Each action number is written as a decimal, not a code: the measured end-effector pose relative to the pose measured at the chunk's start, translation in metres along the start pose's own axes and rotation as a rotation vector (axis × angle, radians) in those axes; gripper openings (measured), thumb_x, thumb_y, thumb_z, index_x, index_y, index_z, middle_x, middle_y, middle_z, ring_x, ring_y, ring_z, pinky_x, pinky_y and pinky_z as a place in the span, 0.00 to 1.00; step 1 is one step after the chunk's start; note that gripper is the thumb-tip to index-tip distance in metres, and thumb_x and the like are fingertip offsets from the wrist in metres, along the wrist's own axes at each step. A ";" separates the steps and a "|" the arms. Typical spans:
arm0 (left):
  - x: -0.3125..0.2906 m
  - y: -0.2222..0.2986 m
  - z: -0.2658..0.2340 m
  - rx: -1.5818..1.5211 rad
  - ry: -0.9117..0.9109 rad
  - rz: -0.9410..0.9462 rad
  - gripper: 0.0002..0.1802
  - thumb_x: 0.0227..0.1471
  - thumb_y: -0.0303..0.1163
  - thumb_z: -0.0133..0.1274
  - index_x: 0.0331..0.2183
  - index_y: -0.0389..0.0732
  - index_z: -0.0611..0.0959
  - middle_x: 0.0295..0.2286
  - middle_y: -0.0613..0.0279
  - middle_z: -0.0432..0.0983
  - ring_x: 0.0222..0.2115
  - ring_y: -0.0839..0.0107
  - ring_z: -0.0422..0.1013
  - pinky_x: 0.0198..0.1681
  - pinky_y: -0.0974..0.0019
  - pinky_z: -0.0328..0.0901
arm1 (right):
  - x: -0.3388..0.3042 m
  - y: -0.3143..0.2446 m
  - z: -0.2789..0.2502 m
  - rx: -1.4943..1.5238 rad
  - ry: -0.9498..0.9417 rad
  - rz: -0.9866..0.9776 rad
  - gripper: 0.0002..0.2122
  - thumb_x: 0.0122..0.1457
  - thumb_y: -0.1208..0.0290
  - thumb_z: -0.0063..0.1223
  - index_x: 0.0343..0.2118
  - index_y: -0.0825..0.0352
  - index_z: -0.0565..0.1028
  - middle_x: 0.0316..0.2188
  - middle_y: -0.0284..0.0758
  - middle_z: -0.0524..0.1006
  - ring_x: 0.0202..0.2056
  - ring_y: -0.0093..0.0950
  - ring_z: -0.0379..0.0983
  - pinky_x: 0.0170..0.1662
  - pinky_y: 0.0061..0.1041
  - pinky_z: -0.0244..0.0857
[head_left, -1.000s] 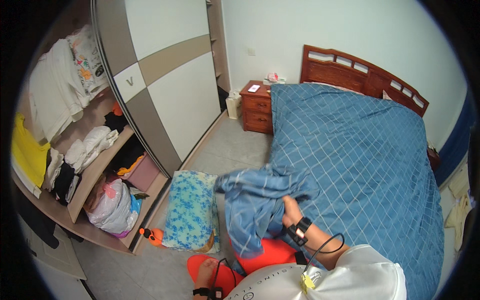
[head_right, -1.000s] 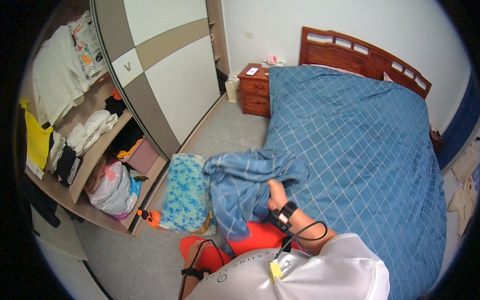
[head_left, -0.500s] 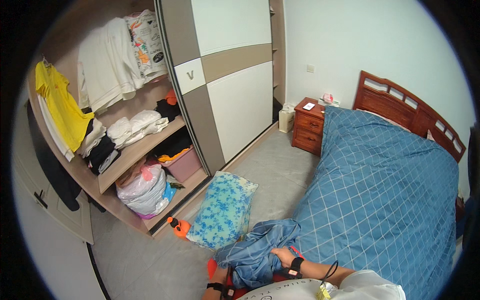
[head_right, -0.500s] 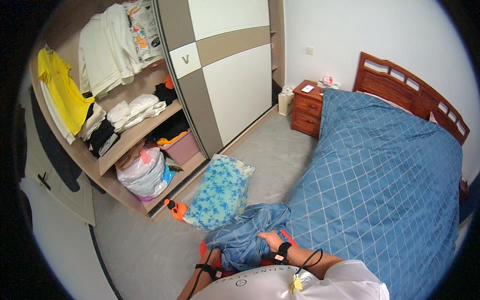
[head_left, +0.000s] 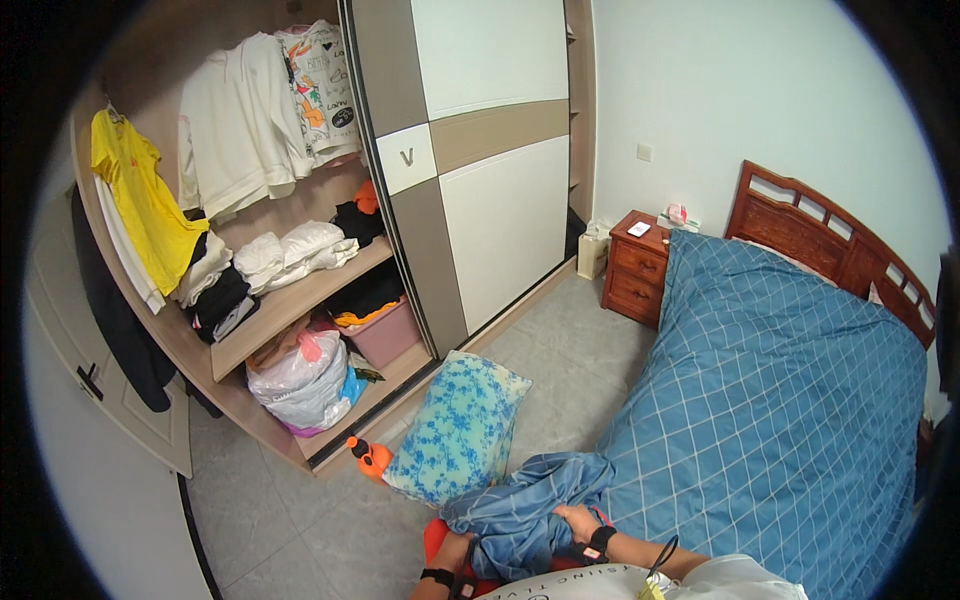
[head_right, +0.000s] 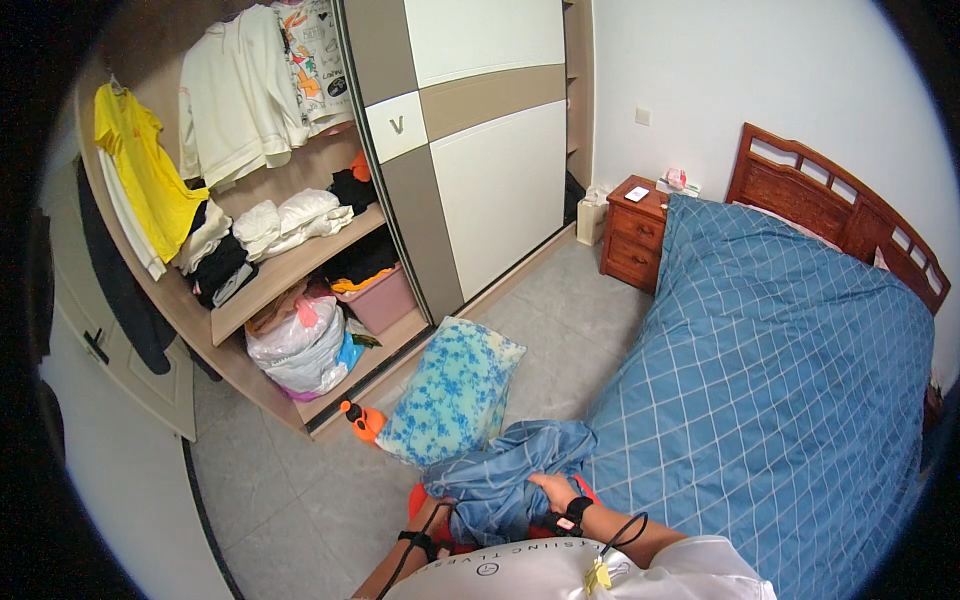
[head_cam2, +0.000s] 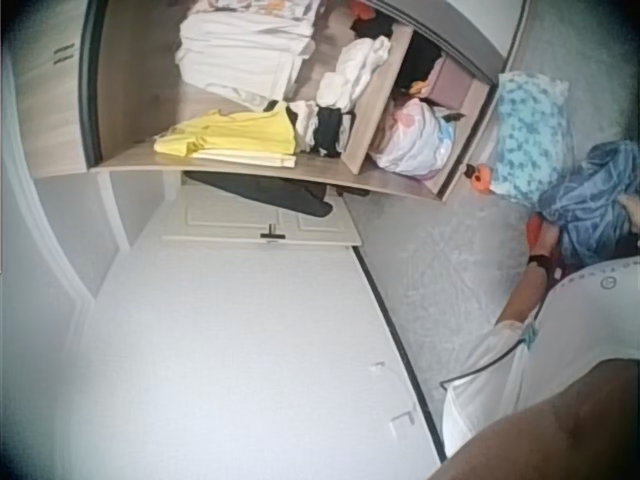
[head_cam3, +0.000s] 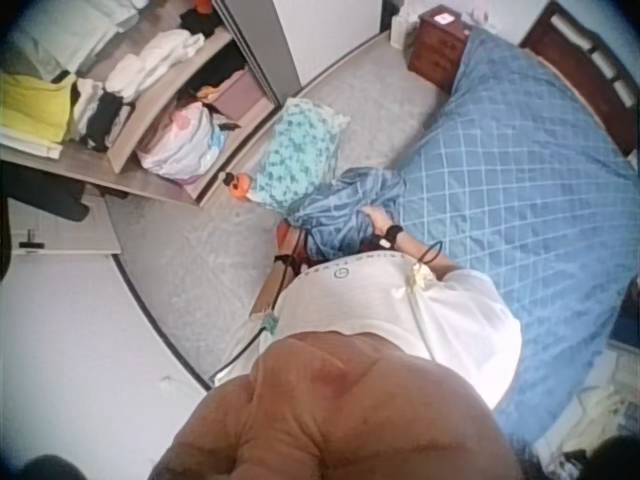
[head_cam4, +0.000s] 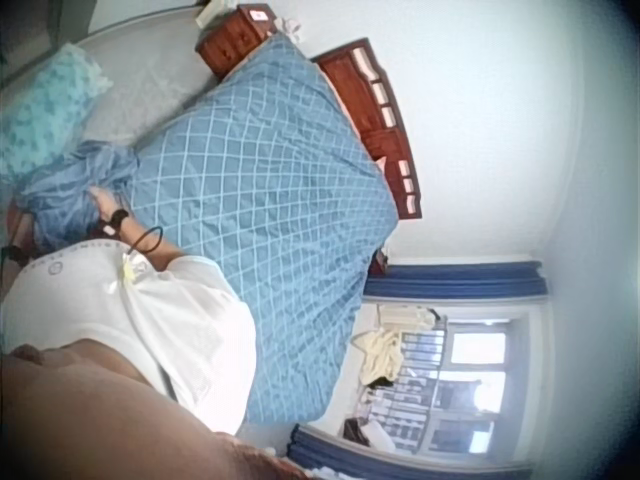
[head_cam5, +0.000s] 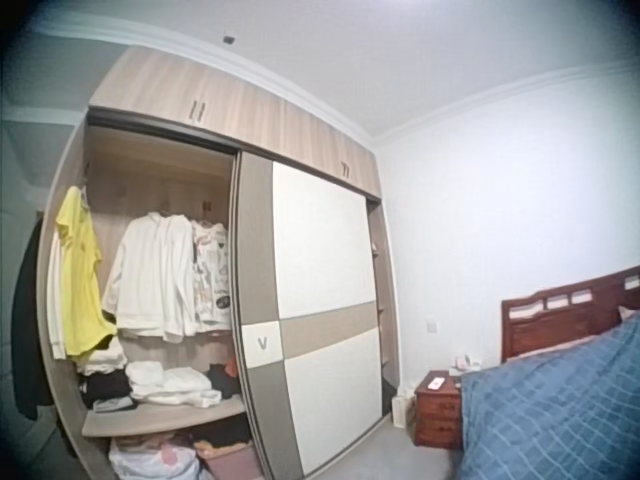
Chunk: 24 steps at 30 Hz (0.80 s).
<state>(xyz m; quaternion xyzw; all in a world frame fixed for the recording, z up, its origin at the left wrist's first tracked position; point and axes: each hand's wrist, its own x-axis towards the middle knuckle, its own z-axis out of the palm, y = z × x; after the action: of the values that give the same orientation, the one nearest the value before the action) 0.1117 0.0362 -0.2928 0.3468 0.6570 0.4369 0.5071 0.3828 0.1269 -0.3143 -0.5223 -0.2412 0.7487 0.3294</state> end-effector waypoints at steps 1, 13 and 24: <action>-0.001 0.001 0.000 -0.077 -0.015 0.094 0.13 0.53 0.29 0.46 0.39 0.32 0.76 0.35 0.62 0.73 0.33 0.70 0.67 0.38 0.68 0.63 | -0.001 0.000 -0.001 0.055 -0.077 -0.044 0.15 0.53 0.70 0.54 0.39 0.78 0.74 0.36 0.40 0.78 0.35 0.32 0.76 0.39 0.31 0.70; 0.011 -0.029 -0.011 0.193 -0.038 -0.206 0.20 0.51 0.35 0.48 0.40 0.27 0.77 0.37 0.53 0.76 0.37 0.60 0.71 0.43 0.63 0.62 | 0.004 0.003 -0.008 -0.202 0.019 -0.033 0.20 0.50 0.67 0.57 0.41 0.80 0.71 0.40 0.44 0.75 0.41 0.33 0.73 0.43 0.33 0.67; 0.030 -0.077 -0.013 -0.374 -0.176 -0.054 0.10 0.58 0.31 0.44 0.35 0.37 0.78 0.29 0.61 0.75 0.30 0.72 0.70 0.37 0.71 0.64 | -0.040 -0.046 0.014 0.171 0.003 -0.044 0.15 0.52 0.70 0.53 0.41 0.73 0.74 0.40 0.38 0.77 0.40 0.33 0.73 0.48 0.34 0.65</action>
<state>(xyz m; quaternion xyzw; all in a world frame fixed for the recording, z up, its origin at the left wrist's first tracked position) 0.0908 0.0310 -0.3731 0.2658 0.5267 0.5057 0.6295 0.3904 0.1278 -0.2524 -0.4881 -0.1873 0.7582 0.3896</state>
